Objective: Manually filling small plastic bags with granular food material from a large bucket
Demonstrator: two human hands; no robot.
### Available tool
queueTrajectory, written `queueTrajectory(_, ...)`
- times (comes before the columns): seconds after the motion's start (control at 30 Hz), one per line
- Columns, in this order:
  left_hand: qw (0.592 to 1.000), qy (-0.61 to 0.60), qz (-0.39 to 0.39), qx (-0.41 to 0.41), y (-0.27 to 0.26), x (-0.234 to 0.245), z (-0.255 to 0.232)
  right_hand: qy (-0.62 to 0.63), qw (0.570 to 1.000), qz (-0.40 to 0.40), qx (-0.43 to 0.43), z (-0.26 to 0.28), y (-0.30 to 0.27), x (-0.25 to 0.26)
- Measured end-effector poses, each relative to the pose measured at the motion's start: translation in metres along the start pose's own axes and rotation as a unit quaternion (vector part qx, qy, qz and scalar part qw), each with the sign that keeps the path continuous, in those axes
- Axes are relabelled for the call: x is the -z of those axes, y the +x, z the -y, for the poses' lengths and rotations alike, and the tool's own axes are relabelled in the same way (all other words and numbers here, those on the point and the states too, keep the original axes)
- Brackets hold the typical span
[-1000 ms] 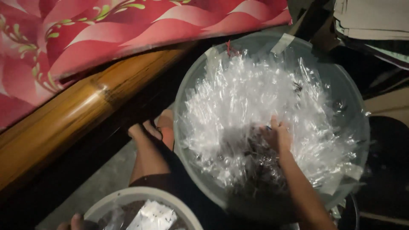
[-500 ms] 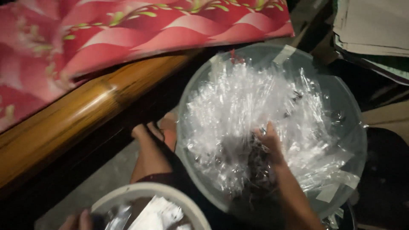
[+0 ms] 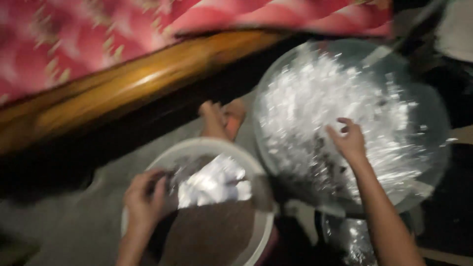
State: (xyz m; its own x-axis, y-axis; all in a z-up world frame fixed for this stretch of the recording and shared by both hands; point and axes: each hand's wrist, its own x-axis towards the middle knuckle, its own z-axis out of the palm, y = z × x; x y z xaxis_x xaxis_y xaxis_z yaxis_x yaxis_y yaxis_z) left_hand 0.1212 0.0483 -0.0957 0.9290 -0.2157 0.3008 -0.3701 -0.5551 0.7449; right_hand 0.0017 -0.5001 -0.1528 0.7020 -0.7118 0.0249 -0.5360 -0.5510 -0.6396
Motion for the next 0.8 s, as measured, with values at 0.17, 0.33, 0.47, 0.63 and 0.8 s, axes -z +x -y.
queueTrajectory(0.17,0.997,-0.033,0.015,-0.061,-0.022,0.008,-0.031,0.132,0.989,-0.026,0.056,0.034,-0.103,-0.008)
queueTrajectory(0.33,0.983,-0.049,0.083,-0.159,-0.031,-0.027,-0.058,0.309,0.949,0.030,-0.055,0.035,-0.172,-0.019)
queueTrajectory(0.47,0.948,0.013,0.161,-0.275,-0.035,-0.087,-0.069,0.212,0.977,0.030,-0.007,0.043,-0.208,-0.013)
queueTrajectory(0.63,0.906,0.143,0.101,-0.385,-0.046,-0.123,-0.074,0.317,0.947,0.050,-0.004,0.050,-0.230,-0.017)
queueTrajectory(0.8,0.919,-0.089,0.088,-0.372,-0.036,-0.129,-0.053,0.292,0.953,0.075,-0.020,0.063,-0.238,-0.011)
